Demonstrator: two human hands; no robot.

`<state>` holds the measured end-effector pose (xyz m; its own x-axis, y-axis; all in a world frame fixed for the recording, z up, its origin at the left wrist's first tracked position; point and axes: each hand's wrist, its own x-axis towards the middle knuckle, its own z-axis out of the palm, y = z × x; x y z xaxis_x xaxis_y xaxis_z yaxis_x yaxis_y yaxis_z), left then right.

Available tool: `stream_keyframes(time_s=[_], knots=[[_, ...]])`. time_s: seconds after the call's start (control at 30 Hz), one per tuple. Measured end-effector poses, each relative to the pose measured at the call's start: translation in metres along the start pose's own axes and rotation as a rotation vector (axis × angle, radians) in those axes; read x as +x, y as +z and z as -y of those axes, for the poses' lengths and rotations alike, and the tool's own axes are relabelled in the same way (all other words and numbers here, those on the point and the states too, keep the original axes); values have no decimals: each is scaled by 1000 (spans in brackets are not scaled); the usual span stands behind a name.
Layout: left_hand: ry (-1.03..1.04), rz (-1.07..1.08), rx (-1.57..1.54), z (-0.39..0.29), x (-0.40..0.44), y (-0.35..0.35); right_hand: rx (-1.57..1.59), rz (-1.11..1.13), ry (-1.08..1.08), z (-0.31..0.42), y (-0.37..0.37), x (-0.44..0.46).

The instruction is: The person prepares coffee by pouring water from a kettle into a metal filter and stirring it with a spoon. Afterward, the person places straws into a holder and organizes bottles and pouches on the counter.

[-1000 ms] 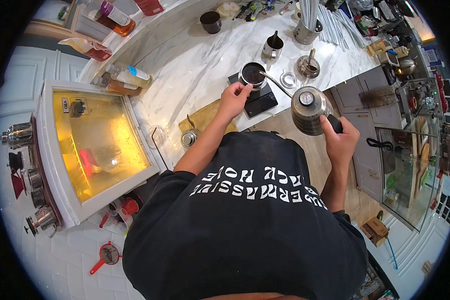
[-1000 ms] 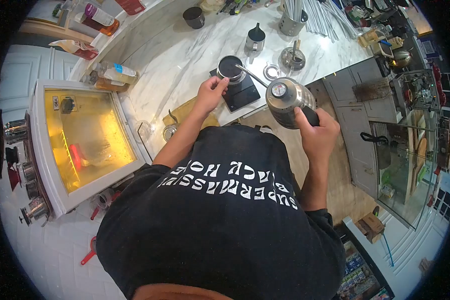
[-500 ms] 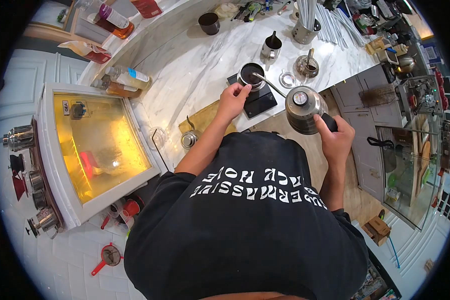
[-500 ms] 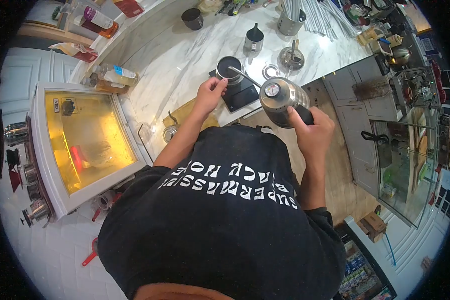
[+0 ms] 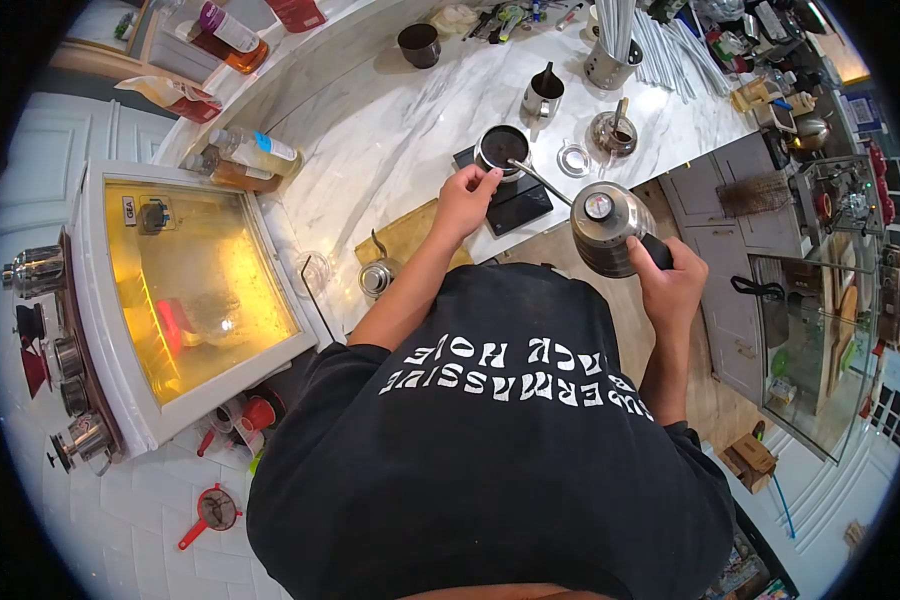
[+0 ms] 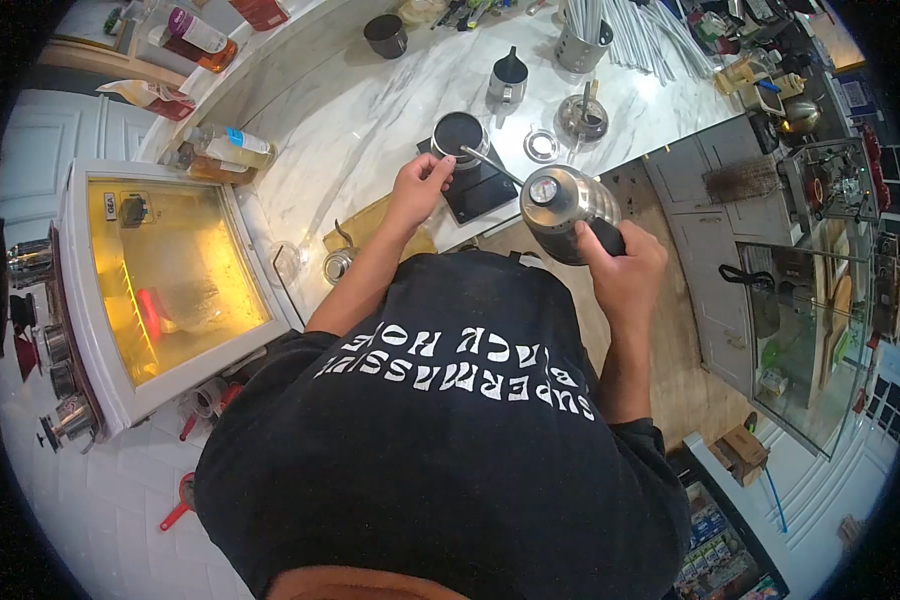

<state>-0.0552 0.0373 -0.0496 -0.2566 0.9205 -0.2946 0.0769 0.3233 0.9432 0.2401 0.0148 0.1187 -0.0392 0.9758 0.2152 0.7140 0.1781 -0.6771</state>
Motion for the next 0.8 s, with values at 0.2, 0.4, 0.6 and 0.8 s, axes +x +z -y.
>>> stream_keyframes(time_s=[0.2, 0.4, 0.6, 0.8], knots=[[2, -2, -6, 0, 1, 1, 31, -16, -30, 13, 6, 3], [49, -45, -60, 7, 2, 3, -5, -40, -8, 8, 6, 4], [-7, 14, -32, -1, 0, -1, -39, -28, 4, -3, 5, -1], [29, -1, -57, 3, 2, 2, 26, -25, 12, 5, 11, 0]])
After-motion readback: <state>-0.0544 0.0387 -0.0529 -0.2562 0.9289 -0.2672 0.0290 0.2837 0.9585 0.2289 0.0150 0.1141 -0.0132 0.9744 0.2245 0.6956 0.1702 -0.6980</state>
